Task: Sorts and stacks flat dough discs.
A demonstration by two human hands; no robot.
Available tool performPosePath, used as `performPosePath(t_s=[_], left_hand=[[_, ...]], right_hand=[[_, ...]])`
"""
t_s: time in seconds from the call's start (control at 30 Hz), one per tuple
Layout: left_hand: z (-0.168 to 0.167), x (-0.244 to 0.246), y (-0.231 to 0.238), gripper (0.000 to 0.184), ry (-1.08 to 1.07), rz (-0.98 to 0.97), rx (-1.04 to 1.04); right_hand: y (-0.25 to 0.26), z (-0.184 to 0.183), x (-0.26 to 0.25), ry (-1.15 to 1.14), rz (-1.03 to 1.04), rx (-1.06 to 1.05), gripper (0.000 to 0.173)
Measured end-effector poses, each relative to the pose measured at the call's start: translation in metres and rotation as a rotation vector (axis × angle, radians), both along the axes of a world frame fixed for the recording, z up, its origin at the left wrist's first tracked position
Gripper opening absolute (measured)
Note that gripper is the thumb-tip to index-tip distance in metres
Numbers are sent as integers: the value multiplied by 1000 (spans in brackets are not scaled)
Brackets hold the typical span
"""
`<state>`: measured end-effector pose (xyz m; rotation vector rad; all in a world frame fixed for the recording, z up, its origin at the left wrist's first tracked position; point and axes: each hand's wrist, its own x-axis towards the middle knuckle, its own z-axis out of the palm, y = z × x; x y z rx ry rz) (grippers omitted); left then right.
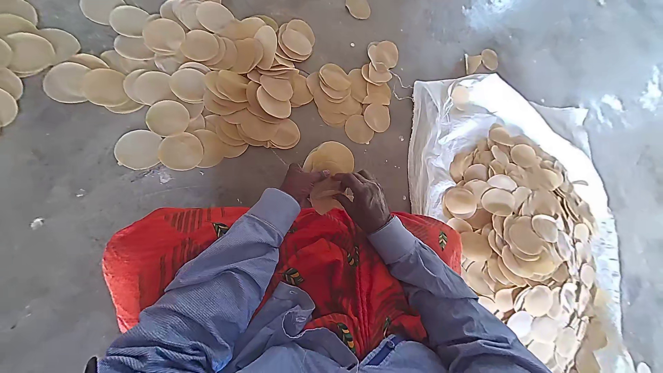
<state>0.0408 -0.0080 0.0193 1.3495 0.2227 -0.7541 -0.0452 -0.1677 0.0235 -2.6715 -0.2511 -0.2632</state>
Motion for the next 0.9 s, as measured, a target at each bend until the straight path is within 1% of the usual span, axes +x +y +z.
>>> performPosePath(t_s=[0.07,0.1,0.17,0.23,0.3,0.37,0.4,0.43,0.47,0.53,0.6,0.63,0.67,0.73,0.8,0.9], left_hand=[[-1,0,1,41,13,9,3],[0,0,1,42,36,27,1],[1,1,1,43,85,69,-7],[0,1,0,44,129,99,-27],[-1,2,-1,46,148,108,-40],[1,0,-2,47,139,108,-59],[2,-1,-2,45,121,103,-72],[3,-2,-2,43,94,93,-84],[3,-3,-2,40,48,76,-93],[0,-4,-2,37,-113,39,-86],[-4,-7,-2,33,-290,1,-108],[-5,-8,-2,30,-365,-18,-130],[-5,-10,-3,27,-429,-33,-150],[-2,-11,-4,24,-488,-58,-177],[0,-11,-3,26,-487,-73,-152],[-3,-8,-2,28,-468,-17,-125]], right_hand=[[-1,-5,-2,-26,36,5,12],[-2,-9,-4,-50,48,12,7],[-3,-15,-9,-63,43,53,13],[-2,-20,-15,-51,-23,165,17],[5,-20,-19,-12,-155,355,22],[16,-22,-18,10,-344,545,26],[21,-23,-16,32,-446,664,29],[27,-23,-14,66,-544,813,38],[31,-19,-11,120,-637,965,46],[35,-9,-4,300,-769,1250,57],[33,-8,0,473,-800,1473,66],[34,-8,0,527,-788,1548,65],[35,-9,0,550,-769,1596,62],[39,-12,-1,509,-760,1645,51],[40,-14,-3,490,-768,1665,44],[36,-19,-8,517,-736,1662,39]])
